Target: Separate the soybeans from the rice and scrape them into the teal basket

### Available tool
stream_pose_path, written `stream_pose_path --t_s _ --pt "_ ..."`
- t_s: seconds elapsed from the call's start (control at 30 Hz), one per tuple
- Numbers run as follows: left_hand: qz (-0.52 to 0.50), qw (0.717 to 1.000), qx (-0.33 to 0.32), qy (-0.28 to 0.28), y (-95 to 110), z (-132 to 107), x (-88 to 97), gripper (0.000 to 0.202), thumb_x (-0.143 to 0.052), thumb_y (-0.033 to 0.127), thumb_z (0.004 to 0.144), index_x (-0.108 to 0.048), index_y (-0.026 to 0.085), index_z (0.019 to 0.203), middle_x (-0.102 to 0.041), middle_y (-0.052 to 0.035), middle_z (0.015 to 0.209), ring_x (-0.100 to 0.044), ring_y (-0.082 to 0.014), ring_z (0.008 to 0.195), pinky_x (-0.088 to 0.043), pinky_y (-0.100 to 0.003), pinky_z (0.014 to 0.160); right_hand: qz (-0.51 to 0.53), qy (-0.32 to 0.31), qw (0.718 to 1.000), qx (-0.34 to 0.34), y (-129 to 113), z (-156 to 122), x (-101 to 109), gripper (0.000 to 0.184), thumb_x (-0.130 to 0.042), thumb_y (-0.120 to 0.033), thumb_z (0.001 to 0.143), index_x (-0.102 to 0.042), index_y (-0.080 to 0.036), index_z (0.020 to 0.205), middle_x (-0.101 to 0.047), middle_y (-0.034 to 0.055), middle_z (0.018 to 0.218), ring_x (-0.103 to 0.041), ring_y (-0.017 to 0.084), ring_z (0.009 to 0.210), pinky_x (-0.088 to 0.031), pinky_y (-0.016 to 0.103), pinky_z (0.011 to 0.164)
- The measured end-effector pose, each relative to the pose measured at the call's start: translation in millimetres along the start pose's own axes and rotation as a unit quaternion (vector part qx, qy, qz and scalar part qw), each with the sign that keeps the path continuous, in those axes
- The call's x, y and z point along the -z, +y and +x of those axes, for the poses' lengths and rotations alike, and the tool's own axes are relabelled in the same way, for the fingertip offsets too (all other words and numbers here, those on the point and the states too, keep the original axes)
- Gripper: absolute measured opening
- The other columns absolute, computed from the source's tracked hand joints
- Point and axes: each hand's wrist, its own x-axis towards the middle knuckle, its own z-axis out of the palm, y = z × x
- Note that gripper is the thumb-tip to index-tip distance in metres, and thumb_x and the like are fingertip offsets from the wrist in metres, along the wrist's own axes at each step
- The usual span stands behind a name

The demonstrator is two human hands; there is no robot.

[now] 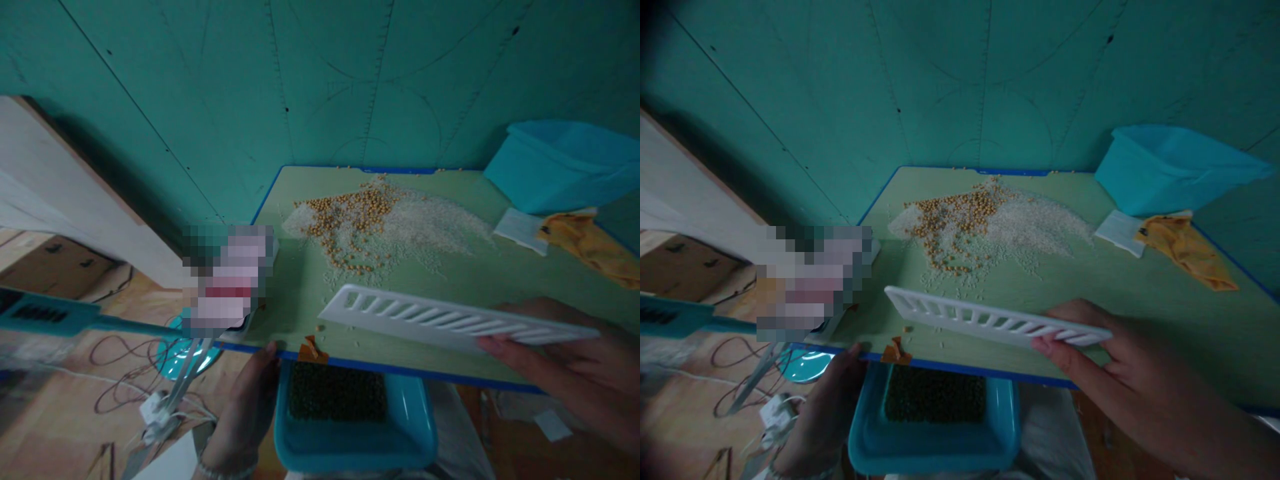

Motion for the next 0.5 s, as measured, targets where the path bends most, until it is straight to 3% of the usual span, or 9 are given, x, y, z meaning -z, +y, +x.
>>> stream_pose_path --t_s 0.13,0.27,0.37,0.5 --pt "0.02 1.0 -0.009 0.017 5 -3 -5.5 0.024 -0.08 0.029 0.059 -0.071 0.021 0.079 -0.079 -0.0041 0.081 -0.073 -0.0326 0.091 -0.06 -0.039 0.076 0.077 -0.069 0.993 0.055 -16 13 -1 0.027 -0.052 -0.055 0.082 -0.07 -0.036 0.074 -0.074 -0.0031 0.066 -0.07 0.021 0.056 -0.058 0.027 0.051" --pt "0.001 0.999 -0.03 0.022 4 0 -6.7 0.029 -0.083 0.028 0.054 -0.07 0.018 0.078 -0.08 -0.0049 0.088 -0.071 -0.0317 0.099 -0.059 -0.036 0.08 0.058 -0.06 0.991 0.105 -14 6 -2 0.028 -0.052 -0.055 0.083 -0.072 -0.038 0.073 -0.074 -0.0017 0.066 -0.068 0.021 0.053 -0.058 0.028 0.049" --pt "-0.01 0.999 -0.035 0.012 1 4 -2.7 0.033 -0.084 0.031 0.053 -0.072 0.019 0.081 -0.08 -0.0035 0.085 -0.072 -0.0314 0.097 -0.059 -0.037 0.08 0.042 -0.042 0.988 0.143 -6 -2 -1 0.021 -0.053 -0.052 0.084 -0.072 -0.043 0.078 -0.076 -0.0033 0.073 -0.071 0.022 0.063 -0.058 0.027 0.052" --pt "-0.002 0.999 -0.038 -0.006 -3 7 2.6 0.037 -0.084 0.033 0.056 -0.072 0.019 0.089 -0.08 -0.0046 0.09 -0.073 -0.0309 0.094 -0.059 -0.037 0.079 0.044 -0.045 0.99 0.129 0 -5 -1 0.019 -0.052 -0.048 0.086 -0.071 -0.044 0.082 -0.075 -0.0045 0.074 -0.069 0.02 0.06 -0.056 0.024 0.048"
